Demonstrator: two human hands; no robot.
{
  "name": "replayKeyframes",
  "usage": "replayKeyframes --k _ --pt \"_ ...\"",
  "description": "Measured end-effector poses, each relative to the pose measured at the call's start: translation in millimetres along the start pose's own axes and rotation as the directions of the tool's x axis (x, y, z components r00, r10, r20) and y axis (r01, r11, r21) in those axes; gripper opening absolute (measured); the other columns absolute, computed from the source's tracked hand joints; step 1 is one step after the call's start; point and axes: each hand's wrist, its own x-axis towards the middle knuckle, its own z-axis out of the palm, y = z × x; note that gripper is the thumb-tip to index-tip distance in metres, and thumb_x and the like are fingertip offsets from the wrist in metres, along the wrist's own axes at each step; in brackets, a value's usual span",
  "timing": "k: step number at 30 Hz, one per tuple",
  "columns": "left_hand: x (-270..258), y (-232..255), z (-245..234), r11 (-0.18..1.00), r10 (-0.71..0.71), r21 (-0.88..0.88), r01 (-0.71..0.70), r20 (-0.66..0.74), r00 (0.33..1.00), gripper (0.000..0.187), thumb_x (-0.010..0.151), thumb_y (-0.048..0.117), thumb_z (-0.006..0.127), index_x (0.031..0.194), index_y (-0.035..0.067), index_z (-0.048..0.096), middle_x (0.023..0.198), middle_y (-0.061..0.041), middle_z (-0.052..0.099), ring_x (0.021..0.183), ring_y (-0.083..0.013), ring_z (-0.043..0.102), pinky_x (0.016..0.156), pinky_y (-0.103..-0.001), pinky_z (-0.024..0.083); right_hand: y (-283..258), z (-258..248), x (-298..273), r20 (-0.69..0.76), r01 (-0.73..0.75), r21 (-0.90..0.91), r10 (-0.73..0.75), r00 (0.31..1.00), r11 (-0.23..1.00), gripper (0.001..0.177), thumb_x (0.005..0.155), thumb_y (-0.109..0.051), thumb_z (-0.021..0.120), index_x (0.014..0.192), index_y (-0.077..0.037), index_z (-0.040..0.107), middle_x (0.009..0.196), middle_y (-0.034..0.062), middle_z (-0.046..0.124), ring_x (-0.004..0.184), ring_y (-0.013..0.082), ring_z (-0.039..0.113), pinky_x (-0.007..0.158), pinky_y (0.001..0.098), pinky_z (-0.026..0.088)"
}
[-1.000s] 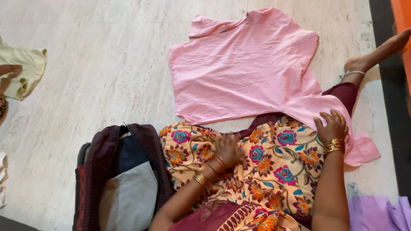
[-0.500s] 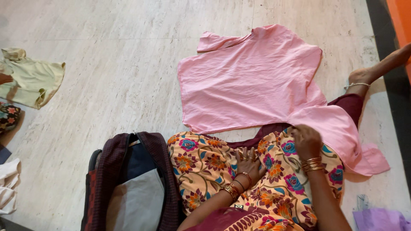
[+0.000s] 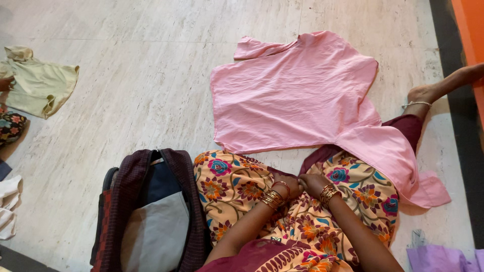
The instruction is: The person sits on the floor and folds a pink shirt by hand. They smooth the fabric, fold the sleeves and body, and then place the folded shirt into a nearby bag.
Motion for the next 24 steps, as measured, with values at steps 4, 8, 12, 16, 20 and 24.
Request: replayKeyframes --k 4,8,12,16,20,24 --pt "42 -7 24 0.985 0.171 -0.013 -0.171 0.138 0.976 0.056 0.097 0.035 0.026 0.14 0.021 0.059 0.125 -0.014 0.07 0.112 -0.031 0.07 0.1 -0.061 0.051 14 6 16 0.131 0.119 0.003 -0.118 0.984 0.993 0.03 0.098 -0.036 0.054 0.11 -0.016 0.074 0.103 0.0084 0.077 0.093 0.0264 0.075 0.089 0.042 0.056" --pt "30 -9 27 0.982 0.119 -0.148 -0.114 0.031 0.992 0.052 0.098 0.035 0.03 0.132 0.018 0.066 0.127 -0.017 0.07 0.114 -0.033 0.068 0.11 -0.058 0.038 4 10 27 0.179 0.087 -0.17 -0.056 0.982 0.982 0.032 0.099 -0.036 0.054 0.103 -0.011 0.074 0.102 0.0131 0.075 0.096 0.0312 0.073 0.091 0.045 0.055" --pt "-28 4 11 1.0 0.02 0.023 -0.018 -0.113 0.993 0.055 0.103 0.034 0.029 0.118 0.006 0.074 0.131 -0.017 0.067 0.124 -0.0291 0.06 0.117 -0.055 0.024 -7 9 25 0.157 0.035 -0.173 -0.007 0.988 0.984 0.03 0.098 -0.037 0.052 0.104 -0.015 0.073 0.103 0.0105 0.075 0.097 0.0299 0.073 0.09 0.0471 0.055" --pt "-46 2 5 0.998 0.042 0.051 -0.033 -0.187 0.982 0.053 0.102 0.038 0.033 0.122 0.005 0.07 0.131 -0.017 0.062 0.126 -0.0278 0.053 0.11 -0.05 0.028 -14 -2 19 0.136 0.032 -0.155 -0.011 0.991 0.987 0.031 0.097 -0.04 0.053 0.103 -0.017 0.073 0.102 0.0089 0.075 0.096 0.0287 0.073 0.089 0.0467 0.056" --pt "-41 -7 15 0.997 0.073 0.003 -0.075 -0.265 0.961 0.053 0.103 0.04 0.034 0.126 0.005 0.065 0.128 -0.017 0.061 0.121 -0.0268 0.057 0.108 -0.048 0.031 -26 -18 3 0.115 -0.007 -0.128 0.022 0.993 0.992 0.029 0.098 -0.041 0.053 0.106 -0.02 0.072 0.102 0.0077 0.075 0.094 0.0275 0.074 0.084 0.0448 0.058" --pt "-50 -13 22 0.992 0.07 -0.072 -0.104 -0.371 0.926 0.052 0.101 0.044 0.041 0.123 0.004 0.066 0.125 -0.015 0.062 0.121 -0.0258 0.057 0.11 -0.047 0.032 -24 -23 -2 -0.075 0.09 0.064 -0.085 0.994 0.994 0.029 0.097 -0.039 0.056 0.107 -0.017 0.072 0.096 0.0086 0.077 0.089 0.0269 0.075 0.083 0.0427 0.058"
